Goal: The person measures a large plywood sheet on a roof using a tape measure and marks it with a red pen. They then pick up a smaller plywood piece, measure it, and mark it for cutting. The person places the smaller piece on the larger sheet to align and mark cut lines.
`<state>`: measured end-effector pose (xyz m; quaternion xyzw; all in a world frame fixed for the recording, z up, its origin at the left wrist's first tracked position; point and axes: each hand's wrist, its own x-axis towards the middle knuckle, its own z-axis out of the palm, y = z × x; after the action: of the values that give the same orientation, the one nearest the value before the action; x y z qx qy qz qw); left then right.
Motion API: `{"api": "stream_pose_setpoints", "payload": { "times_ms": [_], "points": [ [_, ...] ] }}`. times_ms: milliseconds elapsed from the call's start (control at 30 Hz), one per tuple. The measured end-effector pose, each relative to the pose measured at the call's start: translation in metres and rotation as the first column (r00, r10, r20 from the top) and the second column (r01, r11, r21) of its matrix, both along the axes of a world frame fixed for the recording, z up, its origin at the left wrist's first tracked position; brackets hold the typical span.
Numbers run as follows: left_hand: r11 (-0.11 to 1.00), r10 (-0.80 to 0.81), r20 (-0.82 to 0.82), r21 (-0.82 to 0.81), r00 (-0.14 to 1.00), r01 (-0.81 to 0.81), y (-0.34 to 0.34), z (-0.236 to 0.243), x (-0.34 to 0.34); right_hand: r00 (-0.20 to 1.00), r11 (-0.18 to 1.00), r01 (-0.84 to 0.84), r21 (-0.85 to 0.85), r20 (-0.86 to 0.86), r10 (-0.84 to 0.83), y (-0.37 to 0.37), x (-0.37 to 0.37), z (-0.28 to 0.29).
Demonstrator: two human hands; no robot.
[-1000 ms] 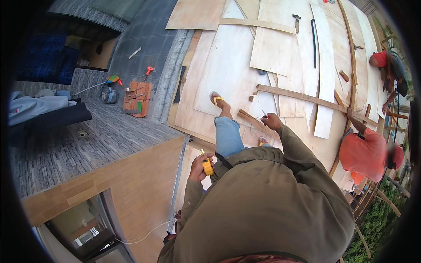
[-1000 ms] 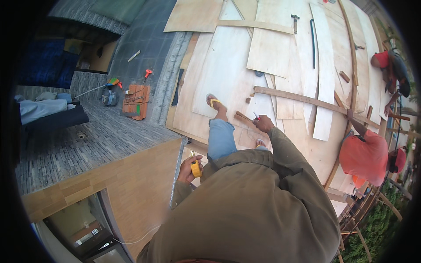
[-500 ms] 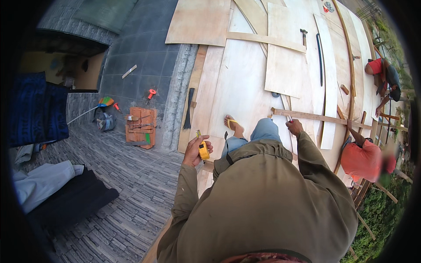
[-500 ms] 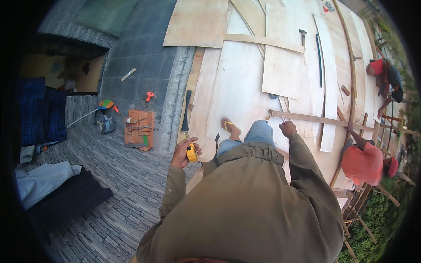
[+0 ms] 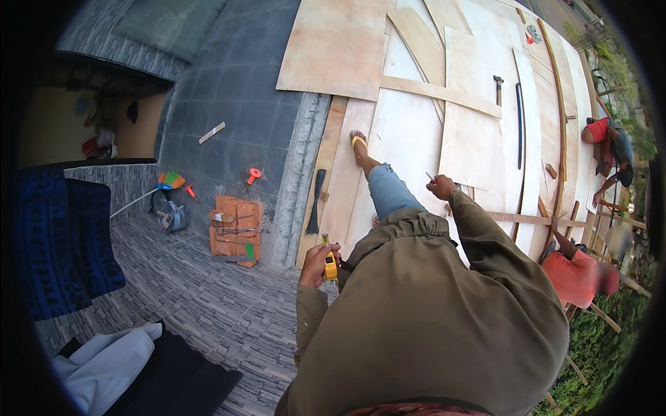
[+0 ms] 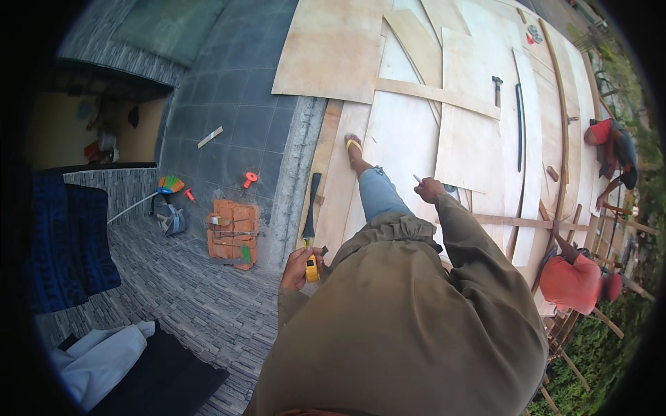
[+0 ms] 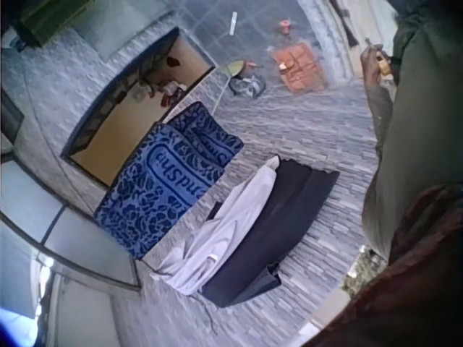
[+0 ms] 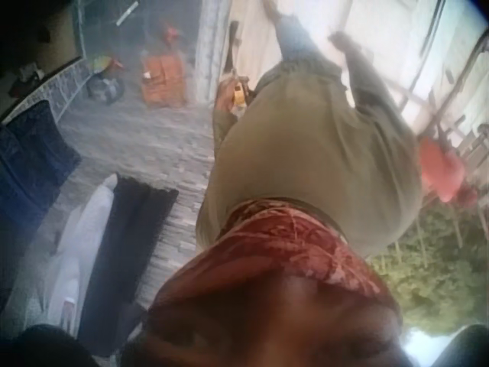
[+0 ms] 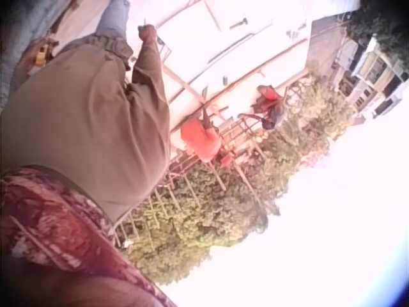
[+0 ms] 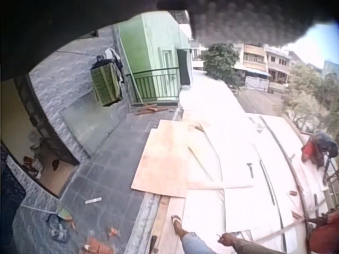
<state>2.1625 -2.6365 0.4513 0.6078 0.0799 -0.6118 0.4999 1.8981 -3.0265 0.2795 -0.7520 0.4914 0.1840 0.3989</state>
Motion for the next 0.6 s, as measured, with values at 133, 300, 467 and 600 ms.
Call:
{"api": "stream_pose_setpoints", "payload": {
  "times_ms": [133, 300, 467, 600],
  "points": [
    [0.985, -0.132, 0.039, 0.119, 0.991, 0.126, -0.034, -0.024, 0.083, 1.000, 0.999, -0.008, 0.052, -0.020, 0.009, -0.046, 0.086, -0.037],
    [0.951, -0.256, 0.104, 0.206, 0.961, 0.231, -0.110, -0.047, 0.202, 0.996, 0.995, -0.076, 0.061, -0.044, 0.079, -0.113, 0.223, -0.047],
    [0.854, -0.480, 0.108, 0.286, 0.870, 0.435, -0.205, -0.032, 0.311, 0.969, 0.954, -0.246, 0.170, 0.024, 0.245, -0.187, 0.381, -0.001],
    [0.824, -0.540, 0.087, 0.261, 0.837, 0.504, -0.257, 0.001, 0.388, 0.891, 0.854, -0.453, 0.256, 0.107, 0.441, -0.203, 0.472, 0.041]
  ]
}}
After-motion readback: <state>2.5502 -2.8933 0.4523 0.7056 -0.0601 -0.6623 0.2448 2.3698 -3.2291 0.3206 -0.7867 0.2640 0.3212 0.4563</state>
